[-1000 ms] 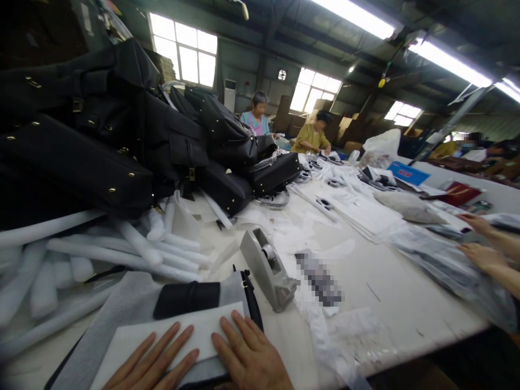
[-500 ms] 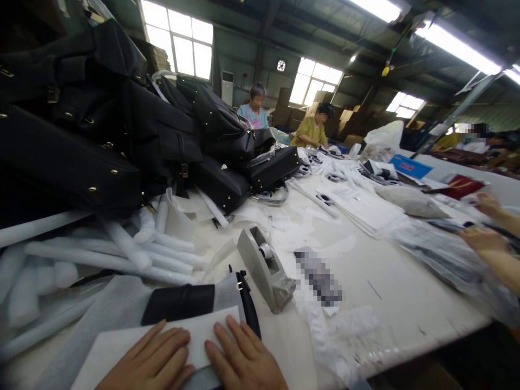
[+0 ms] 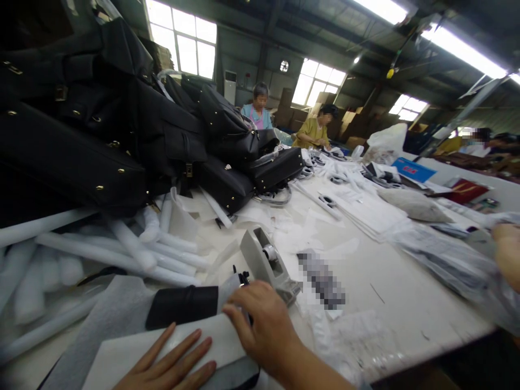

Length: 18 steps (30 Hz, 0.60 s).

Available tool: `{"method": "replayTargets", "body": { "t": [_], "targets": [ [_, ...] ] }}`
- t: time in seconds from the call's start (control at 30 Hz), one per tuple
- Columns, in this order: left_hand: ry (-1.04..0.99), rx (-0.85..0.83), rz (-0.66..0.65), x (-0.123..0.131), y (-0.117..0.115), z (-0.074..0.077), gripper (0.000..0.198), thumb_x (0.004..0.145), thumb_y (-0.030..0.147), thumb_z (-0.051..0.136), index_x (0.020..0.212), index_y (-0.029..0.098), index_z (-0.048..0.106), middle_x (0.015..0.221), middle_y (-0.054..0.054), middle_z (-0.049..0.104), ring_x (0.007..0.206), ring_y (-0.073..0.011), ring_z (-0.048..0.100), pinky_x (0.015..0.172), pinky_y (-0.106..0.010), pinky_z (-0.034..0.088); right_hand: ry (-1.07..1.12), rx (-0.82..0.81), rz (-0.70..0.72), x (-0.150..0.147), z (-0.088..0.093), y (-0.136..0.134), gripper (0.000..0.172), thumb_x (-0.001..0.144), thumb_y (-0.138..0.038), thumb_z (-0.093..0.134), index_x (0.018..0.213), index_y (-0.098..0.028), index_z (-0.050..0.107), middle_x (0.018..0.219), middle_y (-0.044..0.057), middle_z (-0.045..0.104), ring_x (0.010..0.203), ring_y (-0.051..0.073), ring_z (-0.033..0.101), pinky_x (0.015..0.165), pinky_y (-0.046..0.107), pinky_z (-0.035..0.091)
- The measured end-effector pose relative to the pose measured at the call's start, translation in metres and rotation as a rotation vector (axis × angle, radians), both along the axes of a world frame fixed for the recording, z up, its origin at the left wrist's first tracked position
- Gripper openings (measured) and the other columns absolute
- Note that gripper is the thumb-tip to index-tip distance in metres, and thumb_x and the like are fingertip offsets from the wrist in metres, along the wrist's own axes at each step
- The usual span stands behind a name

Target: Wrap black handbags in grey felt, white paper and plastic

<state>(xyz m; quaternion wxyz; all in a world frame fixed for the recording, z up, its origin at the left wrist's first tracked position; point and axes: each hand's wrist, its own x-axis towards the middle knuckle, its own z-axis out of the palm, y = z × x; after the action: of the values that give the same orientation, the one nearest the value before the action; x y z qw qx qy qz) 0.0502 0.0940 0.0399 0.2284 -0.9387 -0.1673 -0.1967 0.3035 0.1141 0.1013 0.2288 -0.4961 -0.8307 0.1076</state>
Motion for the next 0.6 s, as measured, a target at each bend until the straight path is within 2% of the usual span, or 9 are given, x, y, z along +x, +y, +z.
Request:
{"method": "replayTargets", "body": {
  "t": [0.07,0.13,0.2,0.27,0.33,0.4,0.6],
  "targets": [
    [-0.012,0.023,-0.006,0.0,0.001,0.001,0.036,0.103,0.032,0.035,0.131,0.035,0.057,0.133,0.004,0.063,0.125,-0.0178,0.054,0.119,-0.059,0.001,-0.079,-0.15,-0.172,-0.013,0.011,0.033,0.024,0.096,-0.038,0.055,0.103,-0.02,0.067,0.098,0.008,0.073,0.096,0.024,0.066,0.089,0.037,0.048],
    [-0.023,0.036,-0.014,0.001,0.001,0.0,0.036,0.103,0.033,0.033,0.13,0.035,0.058,0.132,0.004,0.063,0.124,-0.0179,0.055,0.119,-0.06,0.001,-0.202,-0.35,-0.218,-0.028,0.011,0.066,0.037,0.092,-0.05,0.057,0.109,-0.019,0.067,0.098,0.009,0.074,0.098,0.028,0.066,0.085,0.039,0.048],
    [-0.037,0.042,-0.013,0.001,0.001,-0.001,0.036,0.103,0.033,0.033,0.129,0.036,0.059,0.13,0.004,0.064,0.124,-0.0177,0.056,0.119,-0.059,0.001,-0.268,-0.474,-0.21,-0.041,0.003,0.093,0.042,0.086,-0.057,0.062,0.096,-0.018,0.072,0.09,0.011,0.074,0.092,0.03,0.068,0.078,0.037,0.049],
    [-0.054,0.043,-0.011,0.001,0.001,-0.001,0.036,0.103,0.032,0.034,0.129,0.036,0.059,0.129,0.005,0.065,0.122,-0.0173,0.056,0.12,-0.059,0.001,-0.284,-0.56,-0.19,-0.049,-0.007,0.11,0.036,0.077,-0.054,0.072,0.077,-0.018,0.074,0.079,0.009,0.074,0.082,0.028,0.07,0.068,0.032,0.048],
    [-0.08,0.043,-0.01,0.0,0.001,-0.002,0.036,0.103,0.032,0.034,0.129,0.036,0.059,0.129,0.005,0.065,0.121,-0.0168,0.057,0.12,-0.058,0.002,-0.272,-0.633,-0.178,-0.05,-0.016,0.117,0.024,0.071,-0.043,0.078,0.07,-0.019,0.074,0.071,0.004,0.073,0.073,0.022,0.069,0.061,0.026,0.046],
    [-0.105,0.042,-0.013,0.001,0.001,-0.003,0.036,0.103,0.033,0.034,0.128,0.037,0.06,0.128,0.005,0.065,0.12,-0.0166,0.058,0.12,-0.057,0.002,-0.238,-0.665,-0.184,-0.045,-0.021,0.118,0.014,0.072,-0.034,0.079,0.072,-0.02,0.075,0.069,0.0,0.073,0.069,0.018,0.068,0.057,0.022,0.043],
    [-0.131,0.061,-0.029,0.003,0.002,-0.006,0.038,0.103,0.034,0.031,0.127,0.036,0.061,0.124,0.005,0.067,0.113,-0.0155,0.062,0.119,-0.059,0.001,-0.12,-0.6,-0.2,-0.02,-0.023,0.11,0.007,0.079,-0.025,0.073,0.078,-0.018,0.073,0.077,0.001,0.075,0.071,0.015,0.067,0.057,0.022,0.04]
  ]
}}
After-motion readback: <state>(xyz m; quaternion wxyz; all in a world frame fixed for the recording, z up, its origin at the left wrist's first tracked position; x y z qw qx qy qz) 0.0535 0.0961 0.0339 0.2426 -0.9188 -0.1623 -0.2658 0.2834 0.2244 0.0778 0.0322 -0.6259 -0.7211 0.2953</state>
